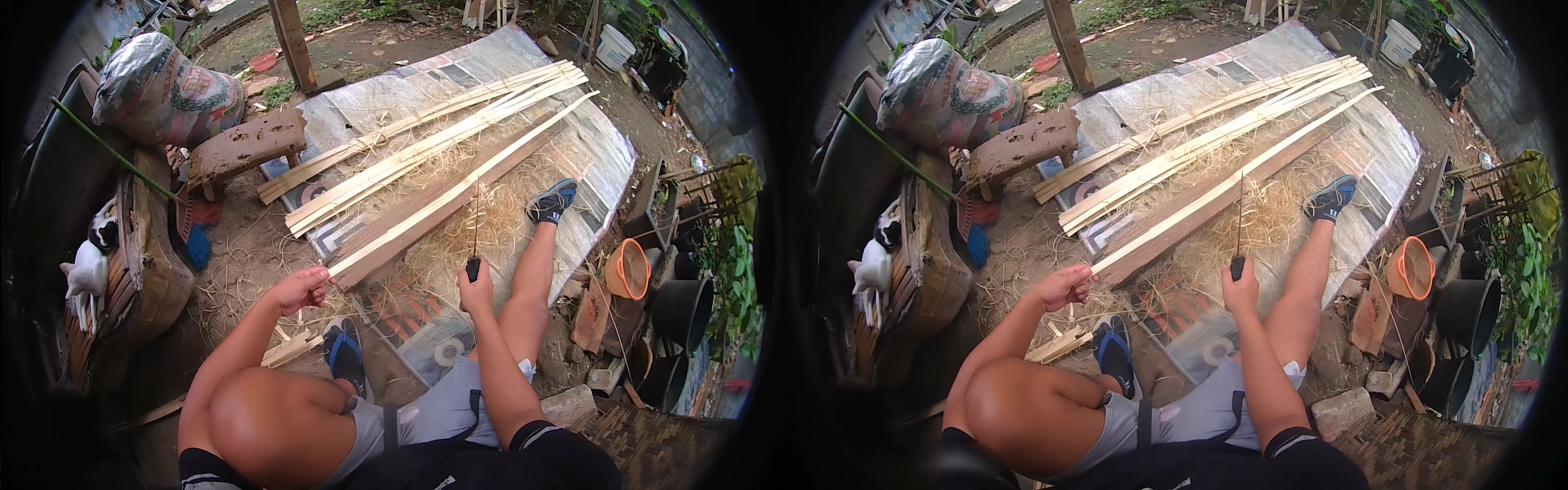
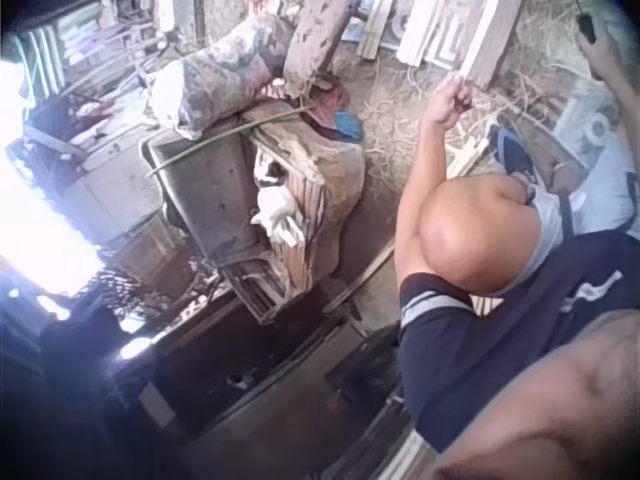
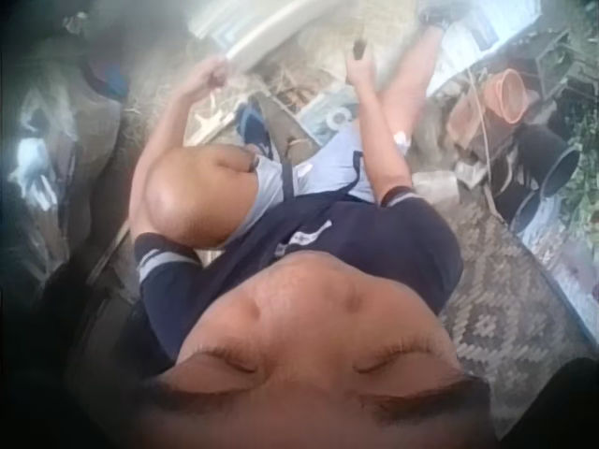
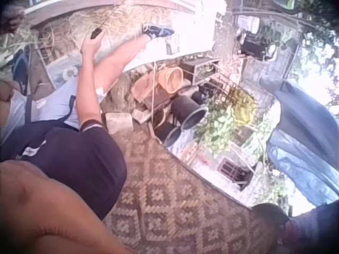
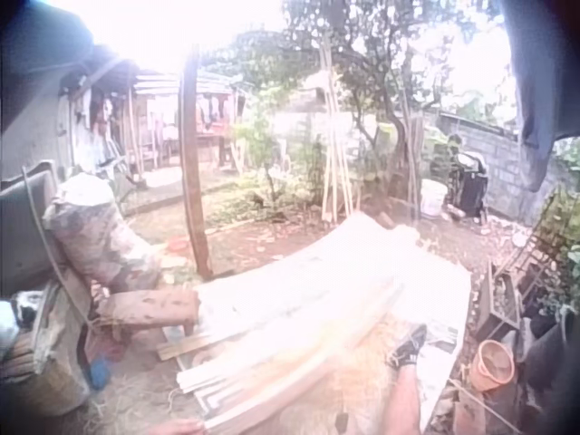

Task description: The person sits on the ground and uses a knife to shave thin strips of wood, repeatedly scraping the blade along the length of each strip to smooth or thin it. The person handles multiple strips one at a time, placing finished pieces aside on a tarp.

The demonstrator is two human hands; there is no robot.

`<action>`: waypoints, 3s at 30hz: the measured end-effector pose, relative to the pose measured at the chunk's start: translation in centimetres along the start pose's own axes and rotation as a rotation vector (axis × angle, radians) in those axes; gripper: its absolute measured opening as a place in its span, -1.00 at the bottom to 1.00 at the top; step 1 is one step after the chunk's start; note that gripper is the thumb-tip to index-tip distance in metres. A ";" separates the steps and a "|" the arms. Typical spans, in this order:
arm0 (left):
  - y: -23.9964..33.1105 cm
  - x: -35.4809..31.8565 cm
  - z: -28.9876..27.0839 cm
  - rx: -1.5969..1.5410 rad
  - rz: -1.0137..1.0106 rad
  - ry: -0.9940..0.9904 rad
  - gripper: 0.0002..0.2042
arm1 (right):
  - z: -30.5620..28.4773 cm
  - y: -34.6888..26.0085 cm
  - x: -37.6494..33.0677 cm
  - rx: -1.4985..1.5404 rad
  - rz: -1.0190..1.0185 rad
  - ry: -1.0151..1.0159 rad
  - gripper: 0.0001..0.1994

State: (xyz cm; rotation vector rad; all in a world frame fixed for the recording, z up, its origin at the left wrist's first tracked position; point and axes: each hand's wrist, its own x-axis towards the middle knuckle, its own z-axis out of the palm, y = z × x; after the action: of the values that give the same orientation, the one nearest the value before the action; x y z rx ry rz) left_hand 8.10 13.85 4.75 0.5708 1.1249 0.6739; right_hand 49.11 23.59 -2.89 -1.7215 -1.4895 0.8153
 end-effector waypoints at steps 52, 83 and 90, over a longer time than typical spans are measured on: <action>-5.4 0.2 -1.7 1.589 0.163 0.342 -0.56 | 5.0 -7.0 -7.6 -0.652 -0.968 -0.411 -0.51; -7.0 -0.5 -2.0 0.930 0.056 0.252 -0.49 | 5.2 -5.9 -0.7 -0.647 -0.342 -0.423 -0.50; -7.3 -1.0 -3.0 0.845 0.117 0.267 -0.48 | 2.8 -5.5 3.4 -0.676 -0.326 -0.412 -0.52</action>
State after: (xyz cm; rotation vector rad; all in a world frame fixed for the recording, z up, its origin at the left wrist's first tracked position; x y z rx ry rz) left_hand 6.44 8.40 -0.86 1.2971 1.6377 0.3509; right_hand 44.27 27.74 0.10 -1.7409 -2.4639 0.5376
